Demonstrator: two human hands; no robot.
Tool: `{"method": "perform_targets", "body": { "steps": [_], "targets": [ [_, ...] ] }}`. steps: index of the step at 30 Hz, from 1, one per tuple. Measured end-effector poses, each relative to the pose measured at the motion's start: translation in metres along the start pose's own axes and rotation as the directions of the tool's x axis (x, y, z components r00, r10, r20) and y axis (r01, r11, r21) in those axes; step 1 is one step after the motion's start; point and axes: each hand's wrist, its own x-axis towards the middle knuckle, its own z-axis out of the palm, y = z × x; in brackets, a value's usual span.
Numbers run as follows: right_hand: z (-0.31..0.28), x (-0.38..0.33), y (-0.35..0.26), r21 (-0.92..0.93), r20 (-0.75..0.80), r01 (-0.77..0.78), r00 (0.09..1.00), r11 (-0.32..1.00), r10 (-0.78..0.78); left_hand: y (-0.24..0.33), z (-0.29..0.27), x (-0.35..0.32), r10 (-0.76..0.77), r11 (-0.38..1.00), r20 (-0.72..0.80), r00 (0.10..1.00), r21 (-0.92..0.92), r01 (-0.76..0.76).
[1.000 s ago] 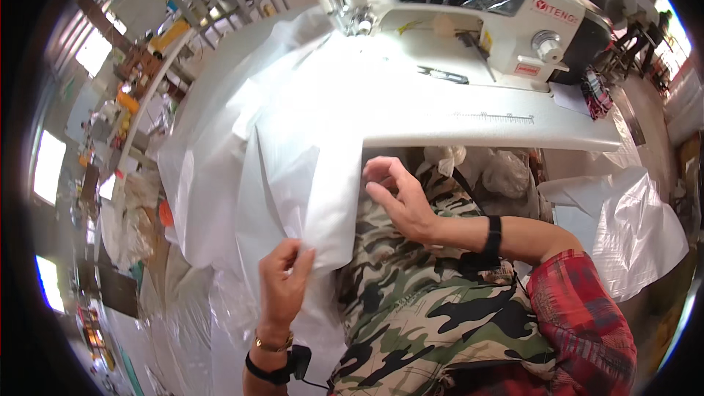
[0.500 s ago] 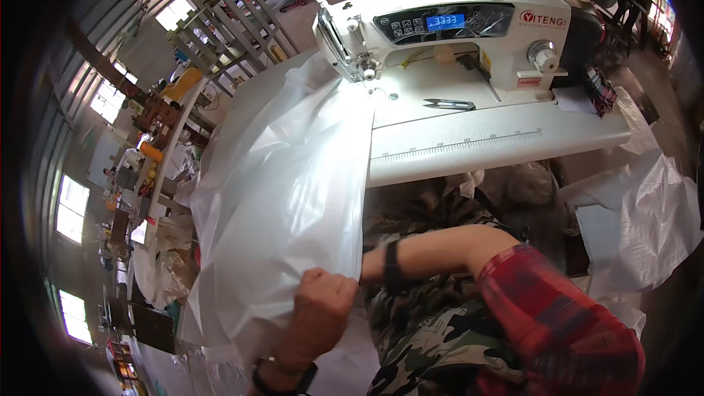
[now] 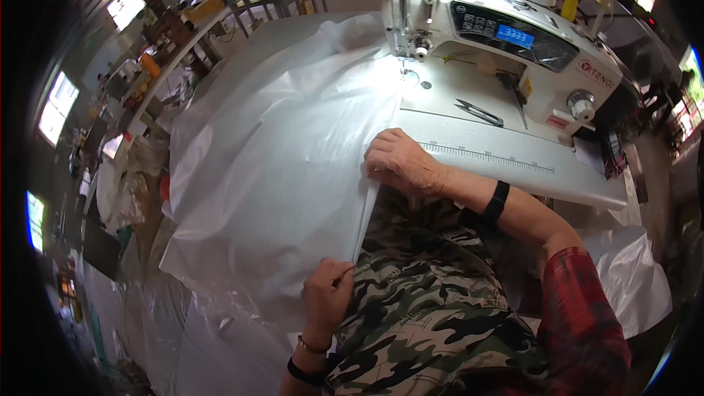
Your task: Sewing large white plastic sheets using an industrial sewing machine.
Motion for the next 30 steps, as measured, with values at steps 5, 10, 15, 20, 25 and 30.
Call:
{"method": "perform_targets", "body": {
  "steps": [5, 10, 15, 20, 25, 30],
  "targets": [
    [0.001, 0.005, 0.001, 0.035, 0.023, -0.059, 0.998, 0.998, 0.058, 0.005, -0.007, -0.005, -0.15, 0.98, -0.018, 0.989, -0.132, 0.146],
    [0.01, 0.003, -0.007, 0.009, 0.003, -0.036, 0.999, 0.999, 0.036, 0.023, -0.013, -0.019, -0.131, 0.968, -0.022, 0.991, -0.217, 0.123],
    [0.036, -0.015, -0.045, -0.009, 0.022, 0.096, 0.995, 0.995, -0.096, 0.014, -0.007, -0.017, 0.204, 0.978, -0.076, 0.976, 0.067, -0.199],
    [0.038, -0.022, -0.096, 0.002, 0.134, 0.195, 0.972, 0.981, -0.193, 0.018, -0.003, -0.02, 0.072, 0.99, -0.082, 0.994, 0.128, -0.061],
    [0.019, -0.013, -0.071, -0.077, 0.311, 0.253, 0.925, 0.964, -0.217, 0.016, 0.003, -0.008, 0.222, 0.959, -0.157, 0.962, 0.212, -0.187],
    [0.015, -0.003, -0.049, -0.075, 0.27, 0.286, 0.928, 0.955, -0.256, 0.015, 0.005, 0.003, 0.222, 0.965, -0.232, 0.947, 0.189, -0.18]
  ]
}}
